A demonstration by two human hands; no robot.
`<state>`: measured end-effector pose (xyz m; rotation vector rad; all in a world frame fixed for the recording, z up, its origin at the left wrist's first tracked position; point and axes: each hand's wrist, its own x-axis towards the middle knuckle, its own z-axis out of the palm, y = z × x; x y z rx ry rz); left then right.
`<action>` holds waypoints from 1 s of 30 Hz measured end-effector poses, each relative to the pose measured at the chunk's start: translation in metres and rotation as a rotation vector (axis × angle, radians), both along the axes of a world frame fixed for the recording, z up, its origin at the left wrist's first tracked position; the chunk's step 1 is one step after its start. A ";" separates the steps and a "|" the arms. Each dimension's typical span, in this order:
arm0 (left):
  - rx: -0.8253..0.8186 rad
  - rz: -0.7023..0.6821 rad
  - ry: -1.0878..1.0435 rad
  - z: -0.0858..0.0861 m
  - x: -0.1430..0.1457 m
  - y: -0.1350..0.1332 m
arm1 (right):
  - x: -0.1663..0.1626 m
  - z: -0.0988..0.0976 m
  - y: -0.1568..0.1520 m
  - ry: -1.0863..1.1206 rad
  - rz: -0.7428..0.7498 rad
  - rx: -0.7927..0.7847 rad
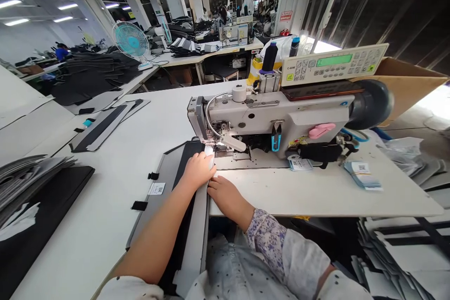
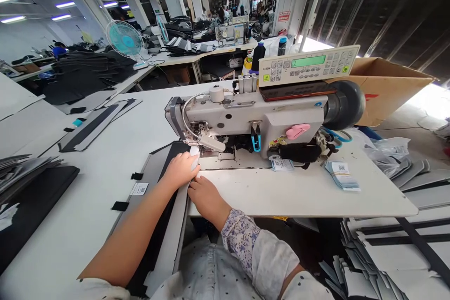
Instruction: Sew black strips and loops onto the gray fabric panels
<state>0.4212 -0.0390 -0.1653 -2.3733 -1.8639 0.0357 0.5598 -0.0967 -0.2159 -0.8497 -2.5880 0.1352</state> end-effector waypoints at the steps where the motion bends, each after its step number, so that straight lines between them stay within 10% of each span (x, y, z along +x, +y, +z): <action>1: -0.029 0.022 -0.010 0.000 0.001 -0.001 | -0.001 -0.001 0.003 0.003 -0.012 0.007; 10: -0.162 0.205 -0.143 -0.003 0.009 0.014 | -0.001 0.000 0.015 0.034 -0.093 -0.018; 30: -0.176 0.150 -0.194 0.001 0.003 0.003 | -0.001 0.006 0.001 0.058 -0.037 -0.021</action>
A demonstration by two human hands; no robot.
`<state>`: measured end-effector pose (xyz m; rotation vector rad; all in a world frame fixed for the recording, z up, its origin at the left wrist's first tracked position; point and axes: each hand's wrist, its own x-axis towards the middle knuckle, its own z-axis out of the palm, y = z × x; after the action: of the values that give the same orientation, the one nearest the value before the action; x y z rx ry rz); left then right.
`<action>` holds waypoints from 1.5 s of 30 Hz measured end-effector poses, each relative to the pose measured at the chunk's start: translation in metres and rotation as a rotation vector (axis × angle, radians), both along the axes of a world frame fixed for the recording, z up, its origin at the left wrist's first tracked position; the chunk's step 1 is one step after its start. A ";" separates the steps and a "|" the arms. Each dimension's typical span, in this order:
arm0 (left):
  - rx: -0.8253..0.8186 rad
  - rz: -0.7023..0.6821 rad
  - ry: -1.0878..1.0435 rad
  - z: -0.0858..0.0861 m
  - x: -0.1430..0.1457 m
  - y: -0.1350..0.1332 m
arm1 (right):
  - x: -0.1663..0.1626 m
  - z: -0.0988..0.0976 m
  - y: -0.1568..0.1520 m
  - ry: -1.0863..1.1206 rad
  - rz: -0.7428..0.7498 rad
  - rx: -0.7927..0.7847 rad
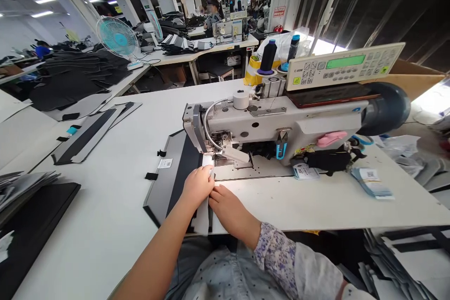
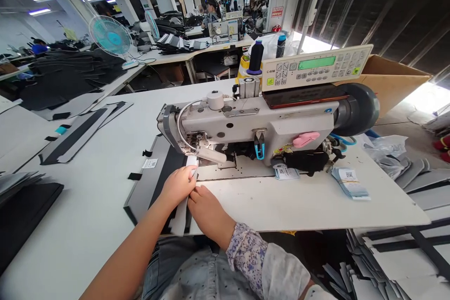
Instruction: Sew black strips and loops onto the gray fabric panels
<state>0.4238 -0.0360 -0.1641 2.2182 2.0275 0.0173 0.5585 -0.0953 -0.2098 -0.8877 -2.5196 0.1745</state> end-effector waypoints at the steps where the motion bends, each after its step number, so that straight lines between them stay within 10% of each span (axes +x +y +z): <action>1: 0.000 -0.003 -0.001 0.001 -0.001 -0.001 | 0.001 0.001 -0.004 -0.021 0.015 0.002; 18: -0.219 -0.005 -0.083 0.020 -0.018 -0.020 | -0.005 0.001 0.018 -0.058 0.009 -0.008; 45: 0.222 -0.099 0.102 -0.026 -0.020 0.015 | -0.005 -0.012 0.066 0.083 -0.170 -0.076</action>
<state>0.4039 -0.0213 -0.1906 2.4988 2.0545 0.1279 0.5538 -0.0294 -0.2222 -1.0968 -2.3618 0.2478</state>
